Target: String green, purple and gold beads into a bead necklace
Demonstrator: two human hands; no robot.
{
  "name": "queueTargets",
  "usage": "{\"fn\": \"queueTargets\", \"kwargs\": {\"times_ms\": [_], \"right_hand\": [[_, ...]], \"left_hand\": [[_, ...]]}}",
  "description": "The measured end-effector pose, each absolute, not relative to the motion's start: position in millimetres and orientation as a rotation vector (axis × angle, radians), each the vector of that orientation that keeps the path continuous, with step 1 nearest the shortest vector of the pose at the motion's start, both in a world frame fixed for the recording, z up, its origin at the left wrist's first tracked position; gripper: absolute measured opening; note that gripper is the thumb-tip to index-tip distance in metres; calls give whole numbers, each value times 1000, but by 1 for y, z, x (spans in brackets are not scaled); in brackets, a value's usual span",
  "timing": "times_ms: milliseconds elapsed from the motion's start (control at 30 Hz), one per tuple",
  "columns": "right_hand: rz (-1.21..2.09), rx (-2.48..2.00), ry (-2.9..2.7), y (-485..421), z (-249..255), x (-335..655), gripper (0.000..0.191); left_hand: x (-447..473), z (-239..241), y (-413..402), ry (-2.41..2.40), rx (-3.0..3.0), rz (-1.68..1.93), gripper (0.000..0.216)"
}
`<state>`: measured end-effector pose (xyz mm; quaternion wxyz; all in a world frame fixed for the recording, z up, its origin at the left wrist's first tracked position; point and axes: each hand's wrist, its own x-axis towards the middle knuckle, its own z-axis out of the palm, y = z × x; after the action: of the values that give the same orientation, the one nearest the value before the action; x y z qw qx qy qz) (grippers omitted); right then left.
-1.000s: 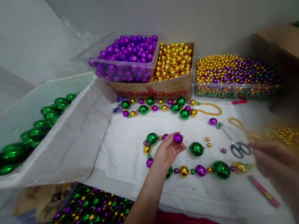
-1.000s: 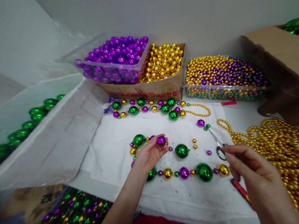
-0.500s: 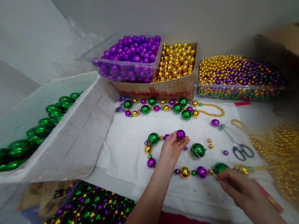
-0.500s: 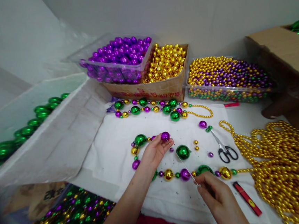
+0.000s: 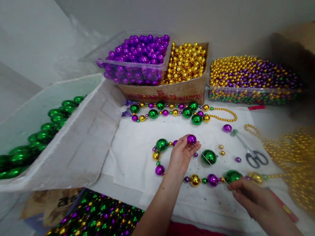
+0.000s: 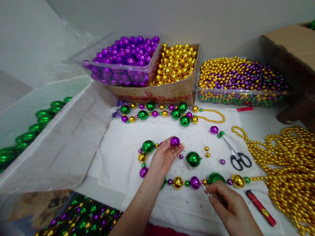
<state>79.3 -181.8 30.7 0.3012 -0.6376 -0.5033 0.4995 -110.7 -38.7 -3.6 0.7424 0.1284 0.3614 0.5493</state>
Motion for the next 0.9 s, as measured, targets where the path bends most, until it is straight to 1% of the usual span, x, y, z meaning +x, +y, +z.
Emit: {"fn": "queueTargets", "kwargs": {"times_ms": [133, 300, 533, 733, 900], "right_hand": [[1361, -1700, -1362, -183, 29, 80, 22], [1326, -1730, -1377, -184, 23, 80, 24], [1413, -1681, -1344, -184, 21, 79, 23], [1412, -1680, -1319, -185, 23, 78, 20], [1392, -1693, -1359, -184, 22, 81, 23]], "left_hand": [[-111, -4, -38, 776, 270, 1214, 13], [-113, -5, -38, 790, 265, 1225, 13], [-113, -4, -39, 792, 318, 1236, 15], [-110, -2, -38, 807, 323, 1248, 16], [-109, -2, -38, 807, 329, 1241, 17]]}}
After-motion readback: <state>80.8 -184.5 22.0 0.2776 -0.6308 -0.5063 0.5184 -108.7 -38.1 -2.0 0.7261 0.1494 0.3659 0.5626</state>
